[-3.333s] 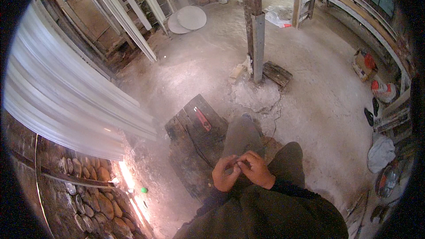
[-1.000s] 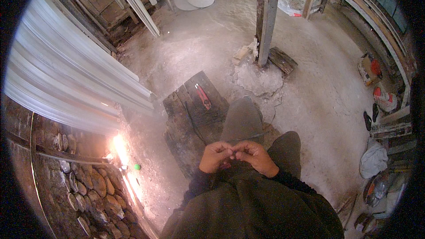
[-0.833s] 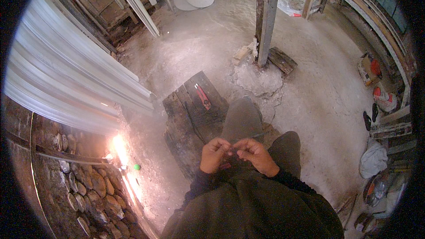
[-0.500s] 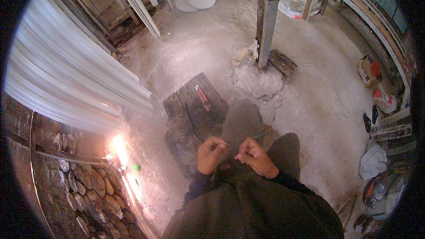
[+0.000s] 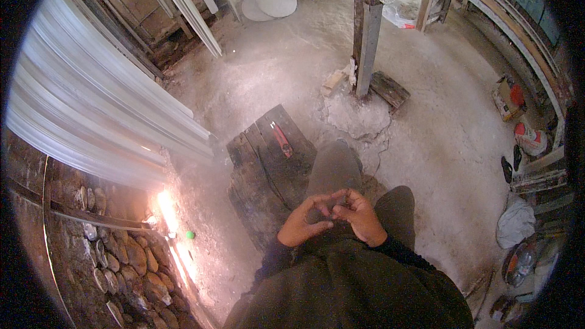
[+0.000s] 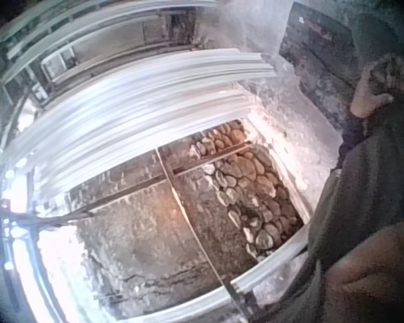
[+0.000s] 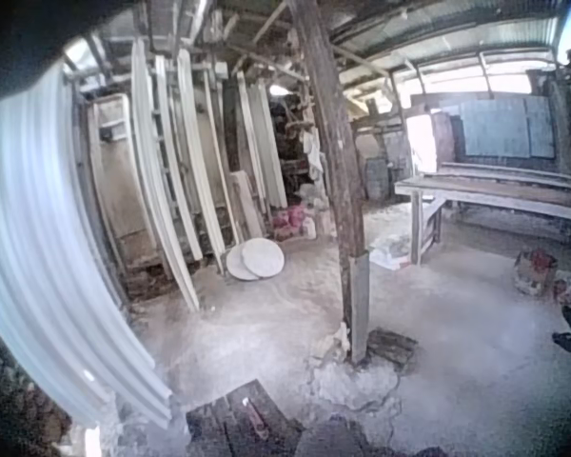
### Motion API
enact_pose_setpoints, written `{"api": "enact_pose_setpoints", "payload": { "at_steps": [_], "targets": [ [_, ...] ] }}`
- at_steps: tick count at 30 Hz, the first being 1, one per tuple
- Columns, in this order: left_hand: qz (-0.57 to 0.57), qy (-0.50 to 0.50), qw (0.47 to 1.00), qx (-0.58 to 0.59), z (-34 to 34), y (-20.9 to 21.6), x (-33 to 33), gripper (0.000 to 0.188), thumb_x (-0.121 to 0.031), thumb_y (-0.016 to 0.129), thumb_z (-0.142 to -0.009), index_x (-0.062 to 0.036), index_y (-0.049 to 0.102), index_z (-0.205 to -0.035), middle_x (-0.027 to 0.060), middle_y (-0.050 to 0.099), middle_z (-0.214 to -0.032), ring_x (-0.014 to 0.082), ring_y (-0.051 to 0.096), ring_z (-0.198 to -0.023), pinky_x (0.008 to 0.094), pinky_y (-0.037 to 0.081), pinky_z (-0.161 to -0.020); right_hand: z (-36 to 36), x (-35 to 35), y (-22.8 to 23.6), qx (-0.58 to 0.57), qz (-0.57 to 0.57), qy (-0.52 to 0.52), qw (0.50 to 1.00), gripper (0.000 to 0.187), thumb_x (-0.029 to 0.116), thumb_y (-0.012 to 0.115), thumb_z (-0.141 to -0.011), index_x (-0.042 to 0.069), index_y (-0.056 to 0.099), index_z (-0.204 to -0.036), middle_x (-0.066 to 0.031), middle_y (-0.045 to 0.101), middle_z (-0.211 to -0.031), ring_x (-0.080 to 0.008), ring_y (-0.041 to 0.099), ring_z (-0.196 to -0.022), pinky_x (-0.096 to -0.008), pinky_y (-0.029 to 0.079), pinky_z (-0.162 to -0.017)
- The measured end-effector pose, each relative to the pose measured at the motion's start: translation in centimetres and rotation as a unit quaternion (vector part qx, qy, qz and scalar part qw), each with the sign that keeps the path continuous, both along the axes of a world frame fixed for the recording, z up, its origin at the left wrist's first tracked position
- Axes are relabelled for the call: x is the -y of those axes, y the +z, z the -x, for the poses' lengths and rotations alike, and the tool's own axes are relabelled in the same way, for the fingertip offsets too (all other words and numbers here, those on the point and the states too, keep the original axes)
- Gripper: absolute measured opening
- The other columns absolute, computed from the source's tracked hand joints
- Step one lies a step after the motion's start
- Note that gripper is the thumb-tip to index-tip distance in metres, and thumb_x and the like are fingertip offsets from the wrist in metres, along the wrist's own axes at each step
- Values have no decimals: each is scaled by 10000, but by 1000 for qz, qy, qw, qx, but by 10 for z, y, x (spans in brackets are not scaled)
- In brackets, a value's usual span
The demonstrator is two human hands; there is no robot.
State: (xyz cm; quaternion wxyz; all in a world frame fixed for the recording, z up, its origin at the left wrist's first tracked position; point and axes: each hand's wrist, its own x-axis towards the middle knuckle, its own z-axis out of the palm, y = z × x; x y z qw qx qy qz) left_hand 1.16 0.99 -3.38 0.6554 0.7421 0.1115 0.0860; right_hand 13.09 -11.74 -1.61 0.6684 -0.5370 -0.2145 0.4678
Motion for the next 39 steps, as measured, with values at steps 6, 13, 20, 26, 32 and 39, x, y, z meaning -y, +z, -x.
{"api": "enact_pose_setpoints", "payload": {
  "at_steps": [6, 13, 20, 26, 32, 39],
  "targets": [
    [146, 6, 987, -68, 3, 22, -5, 466, -1, 576, -718, -85, 430, -1152, 3, 451, -813, 76, 478, -646, 206, 431, -551, -5, 6, -4, 46, 47, -27, 997, 123, 105, 564, -808, 44, 531, -909, -13, 534, -856, -96, 507, -761, -234, 410, -695],
    [109, 3, 993, -51, 2, 29, -1, 428, 16, 553, -700, -85, 461, -1106, -11, 412, -790, 83, 458, -732, 215, 409, -633, -4, 5, -7, 23, 14, -50, 998, 92, 88, 567, -800, 44, 536, -875, -27, 545, -850, -136, 530, -806, -261, 402, -750],
    [96, 190, 977, -1, -3, -14, -6, 338, 22, 507, -713, -64, 486, -1039, -22, 427, -767, 81, 459, -717, 215, 394, -676, -8, 8, 1, 7, -13, -57, 998, 64, 53, 556, -789, 38, 552, -851, -60, 567, -856, -169, 541, -839, -296, 398, -772],
    [75, 254, 964, 7, -10, -32, -13, 209, -20, 533, -733, -40, 531, -941, 0, 544, -793, 75, 498, -710, 210, 398, -663, -3, 14, 9, -53, -99, -38, 993, 136, 44, 578, -760, -2, 580, -888, -97, 589, -883, -184, 542, -877, -311, 386, -826],
    [-15, 263, 964, -45, -9, -35, -14, 52, -74, 565, -744, -32, 574, -773, 1, 567, -715, 75, 507, -668, 216, 412, -623, -9, 18, 14, 107, -79, 32, 991, 118, 14, 577, -762, 5, 613, -874, -109, 606, -873, -187, 562, -841, -287, 432, -751],
    [156, 182, 962, -131, -1, 0, -10, 95, -104, 619, -732, -31, 567, -764, 2, 540, -736, 96, 499, -683, 224, 417, -588, -19, 19, 24, 241, 5, 71, 968, 153, 50, 624, -737, 23, 602, -887, -51, 594, -779, -120, 545, -726, -248, 423, -668]
  ]
}}
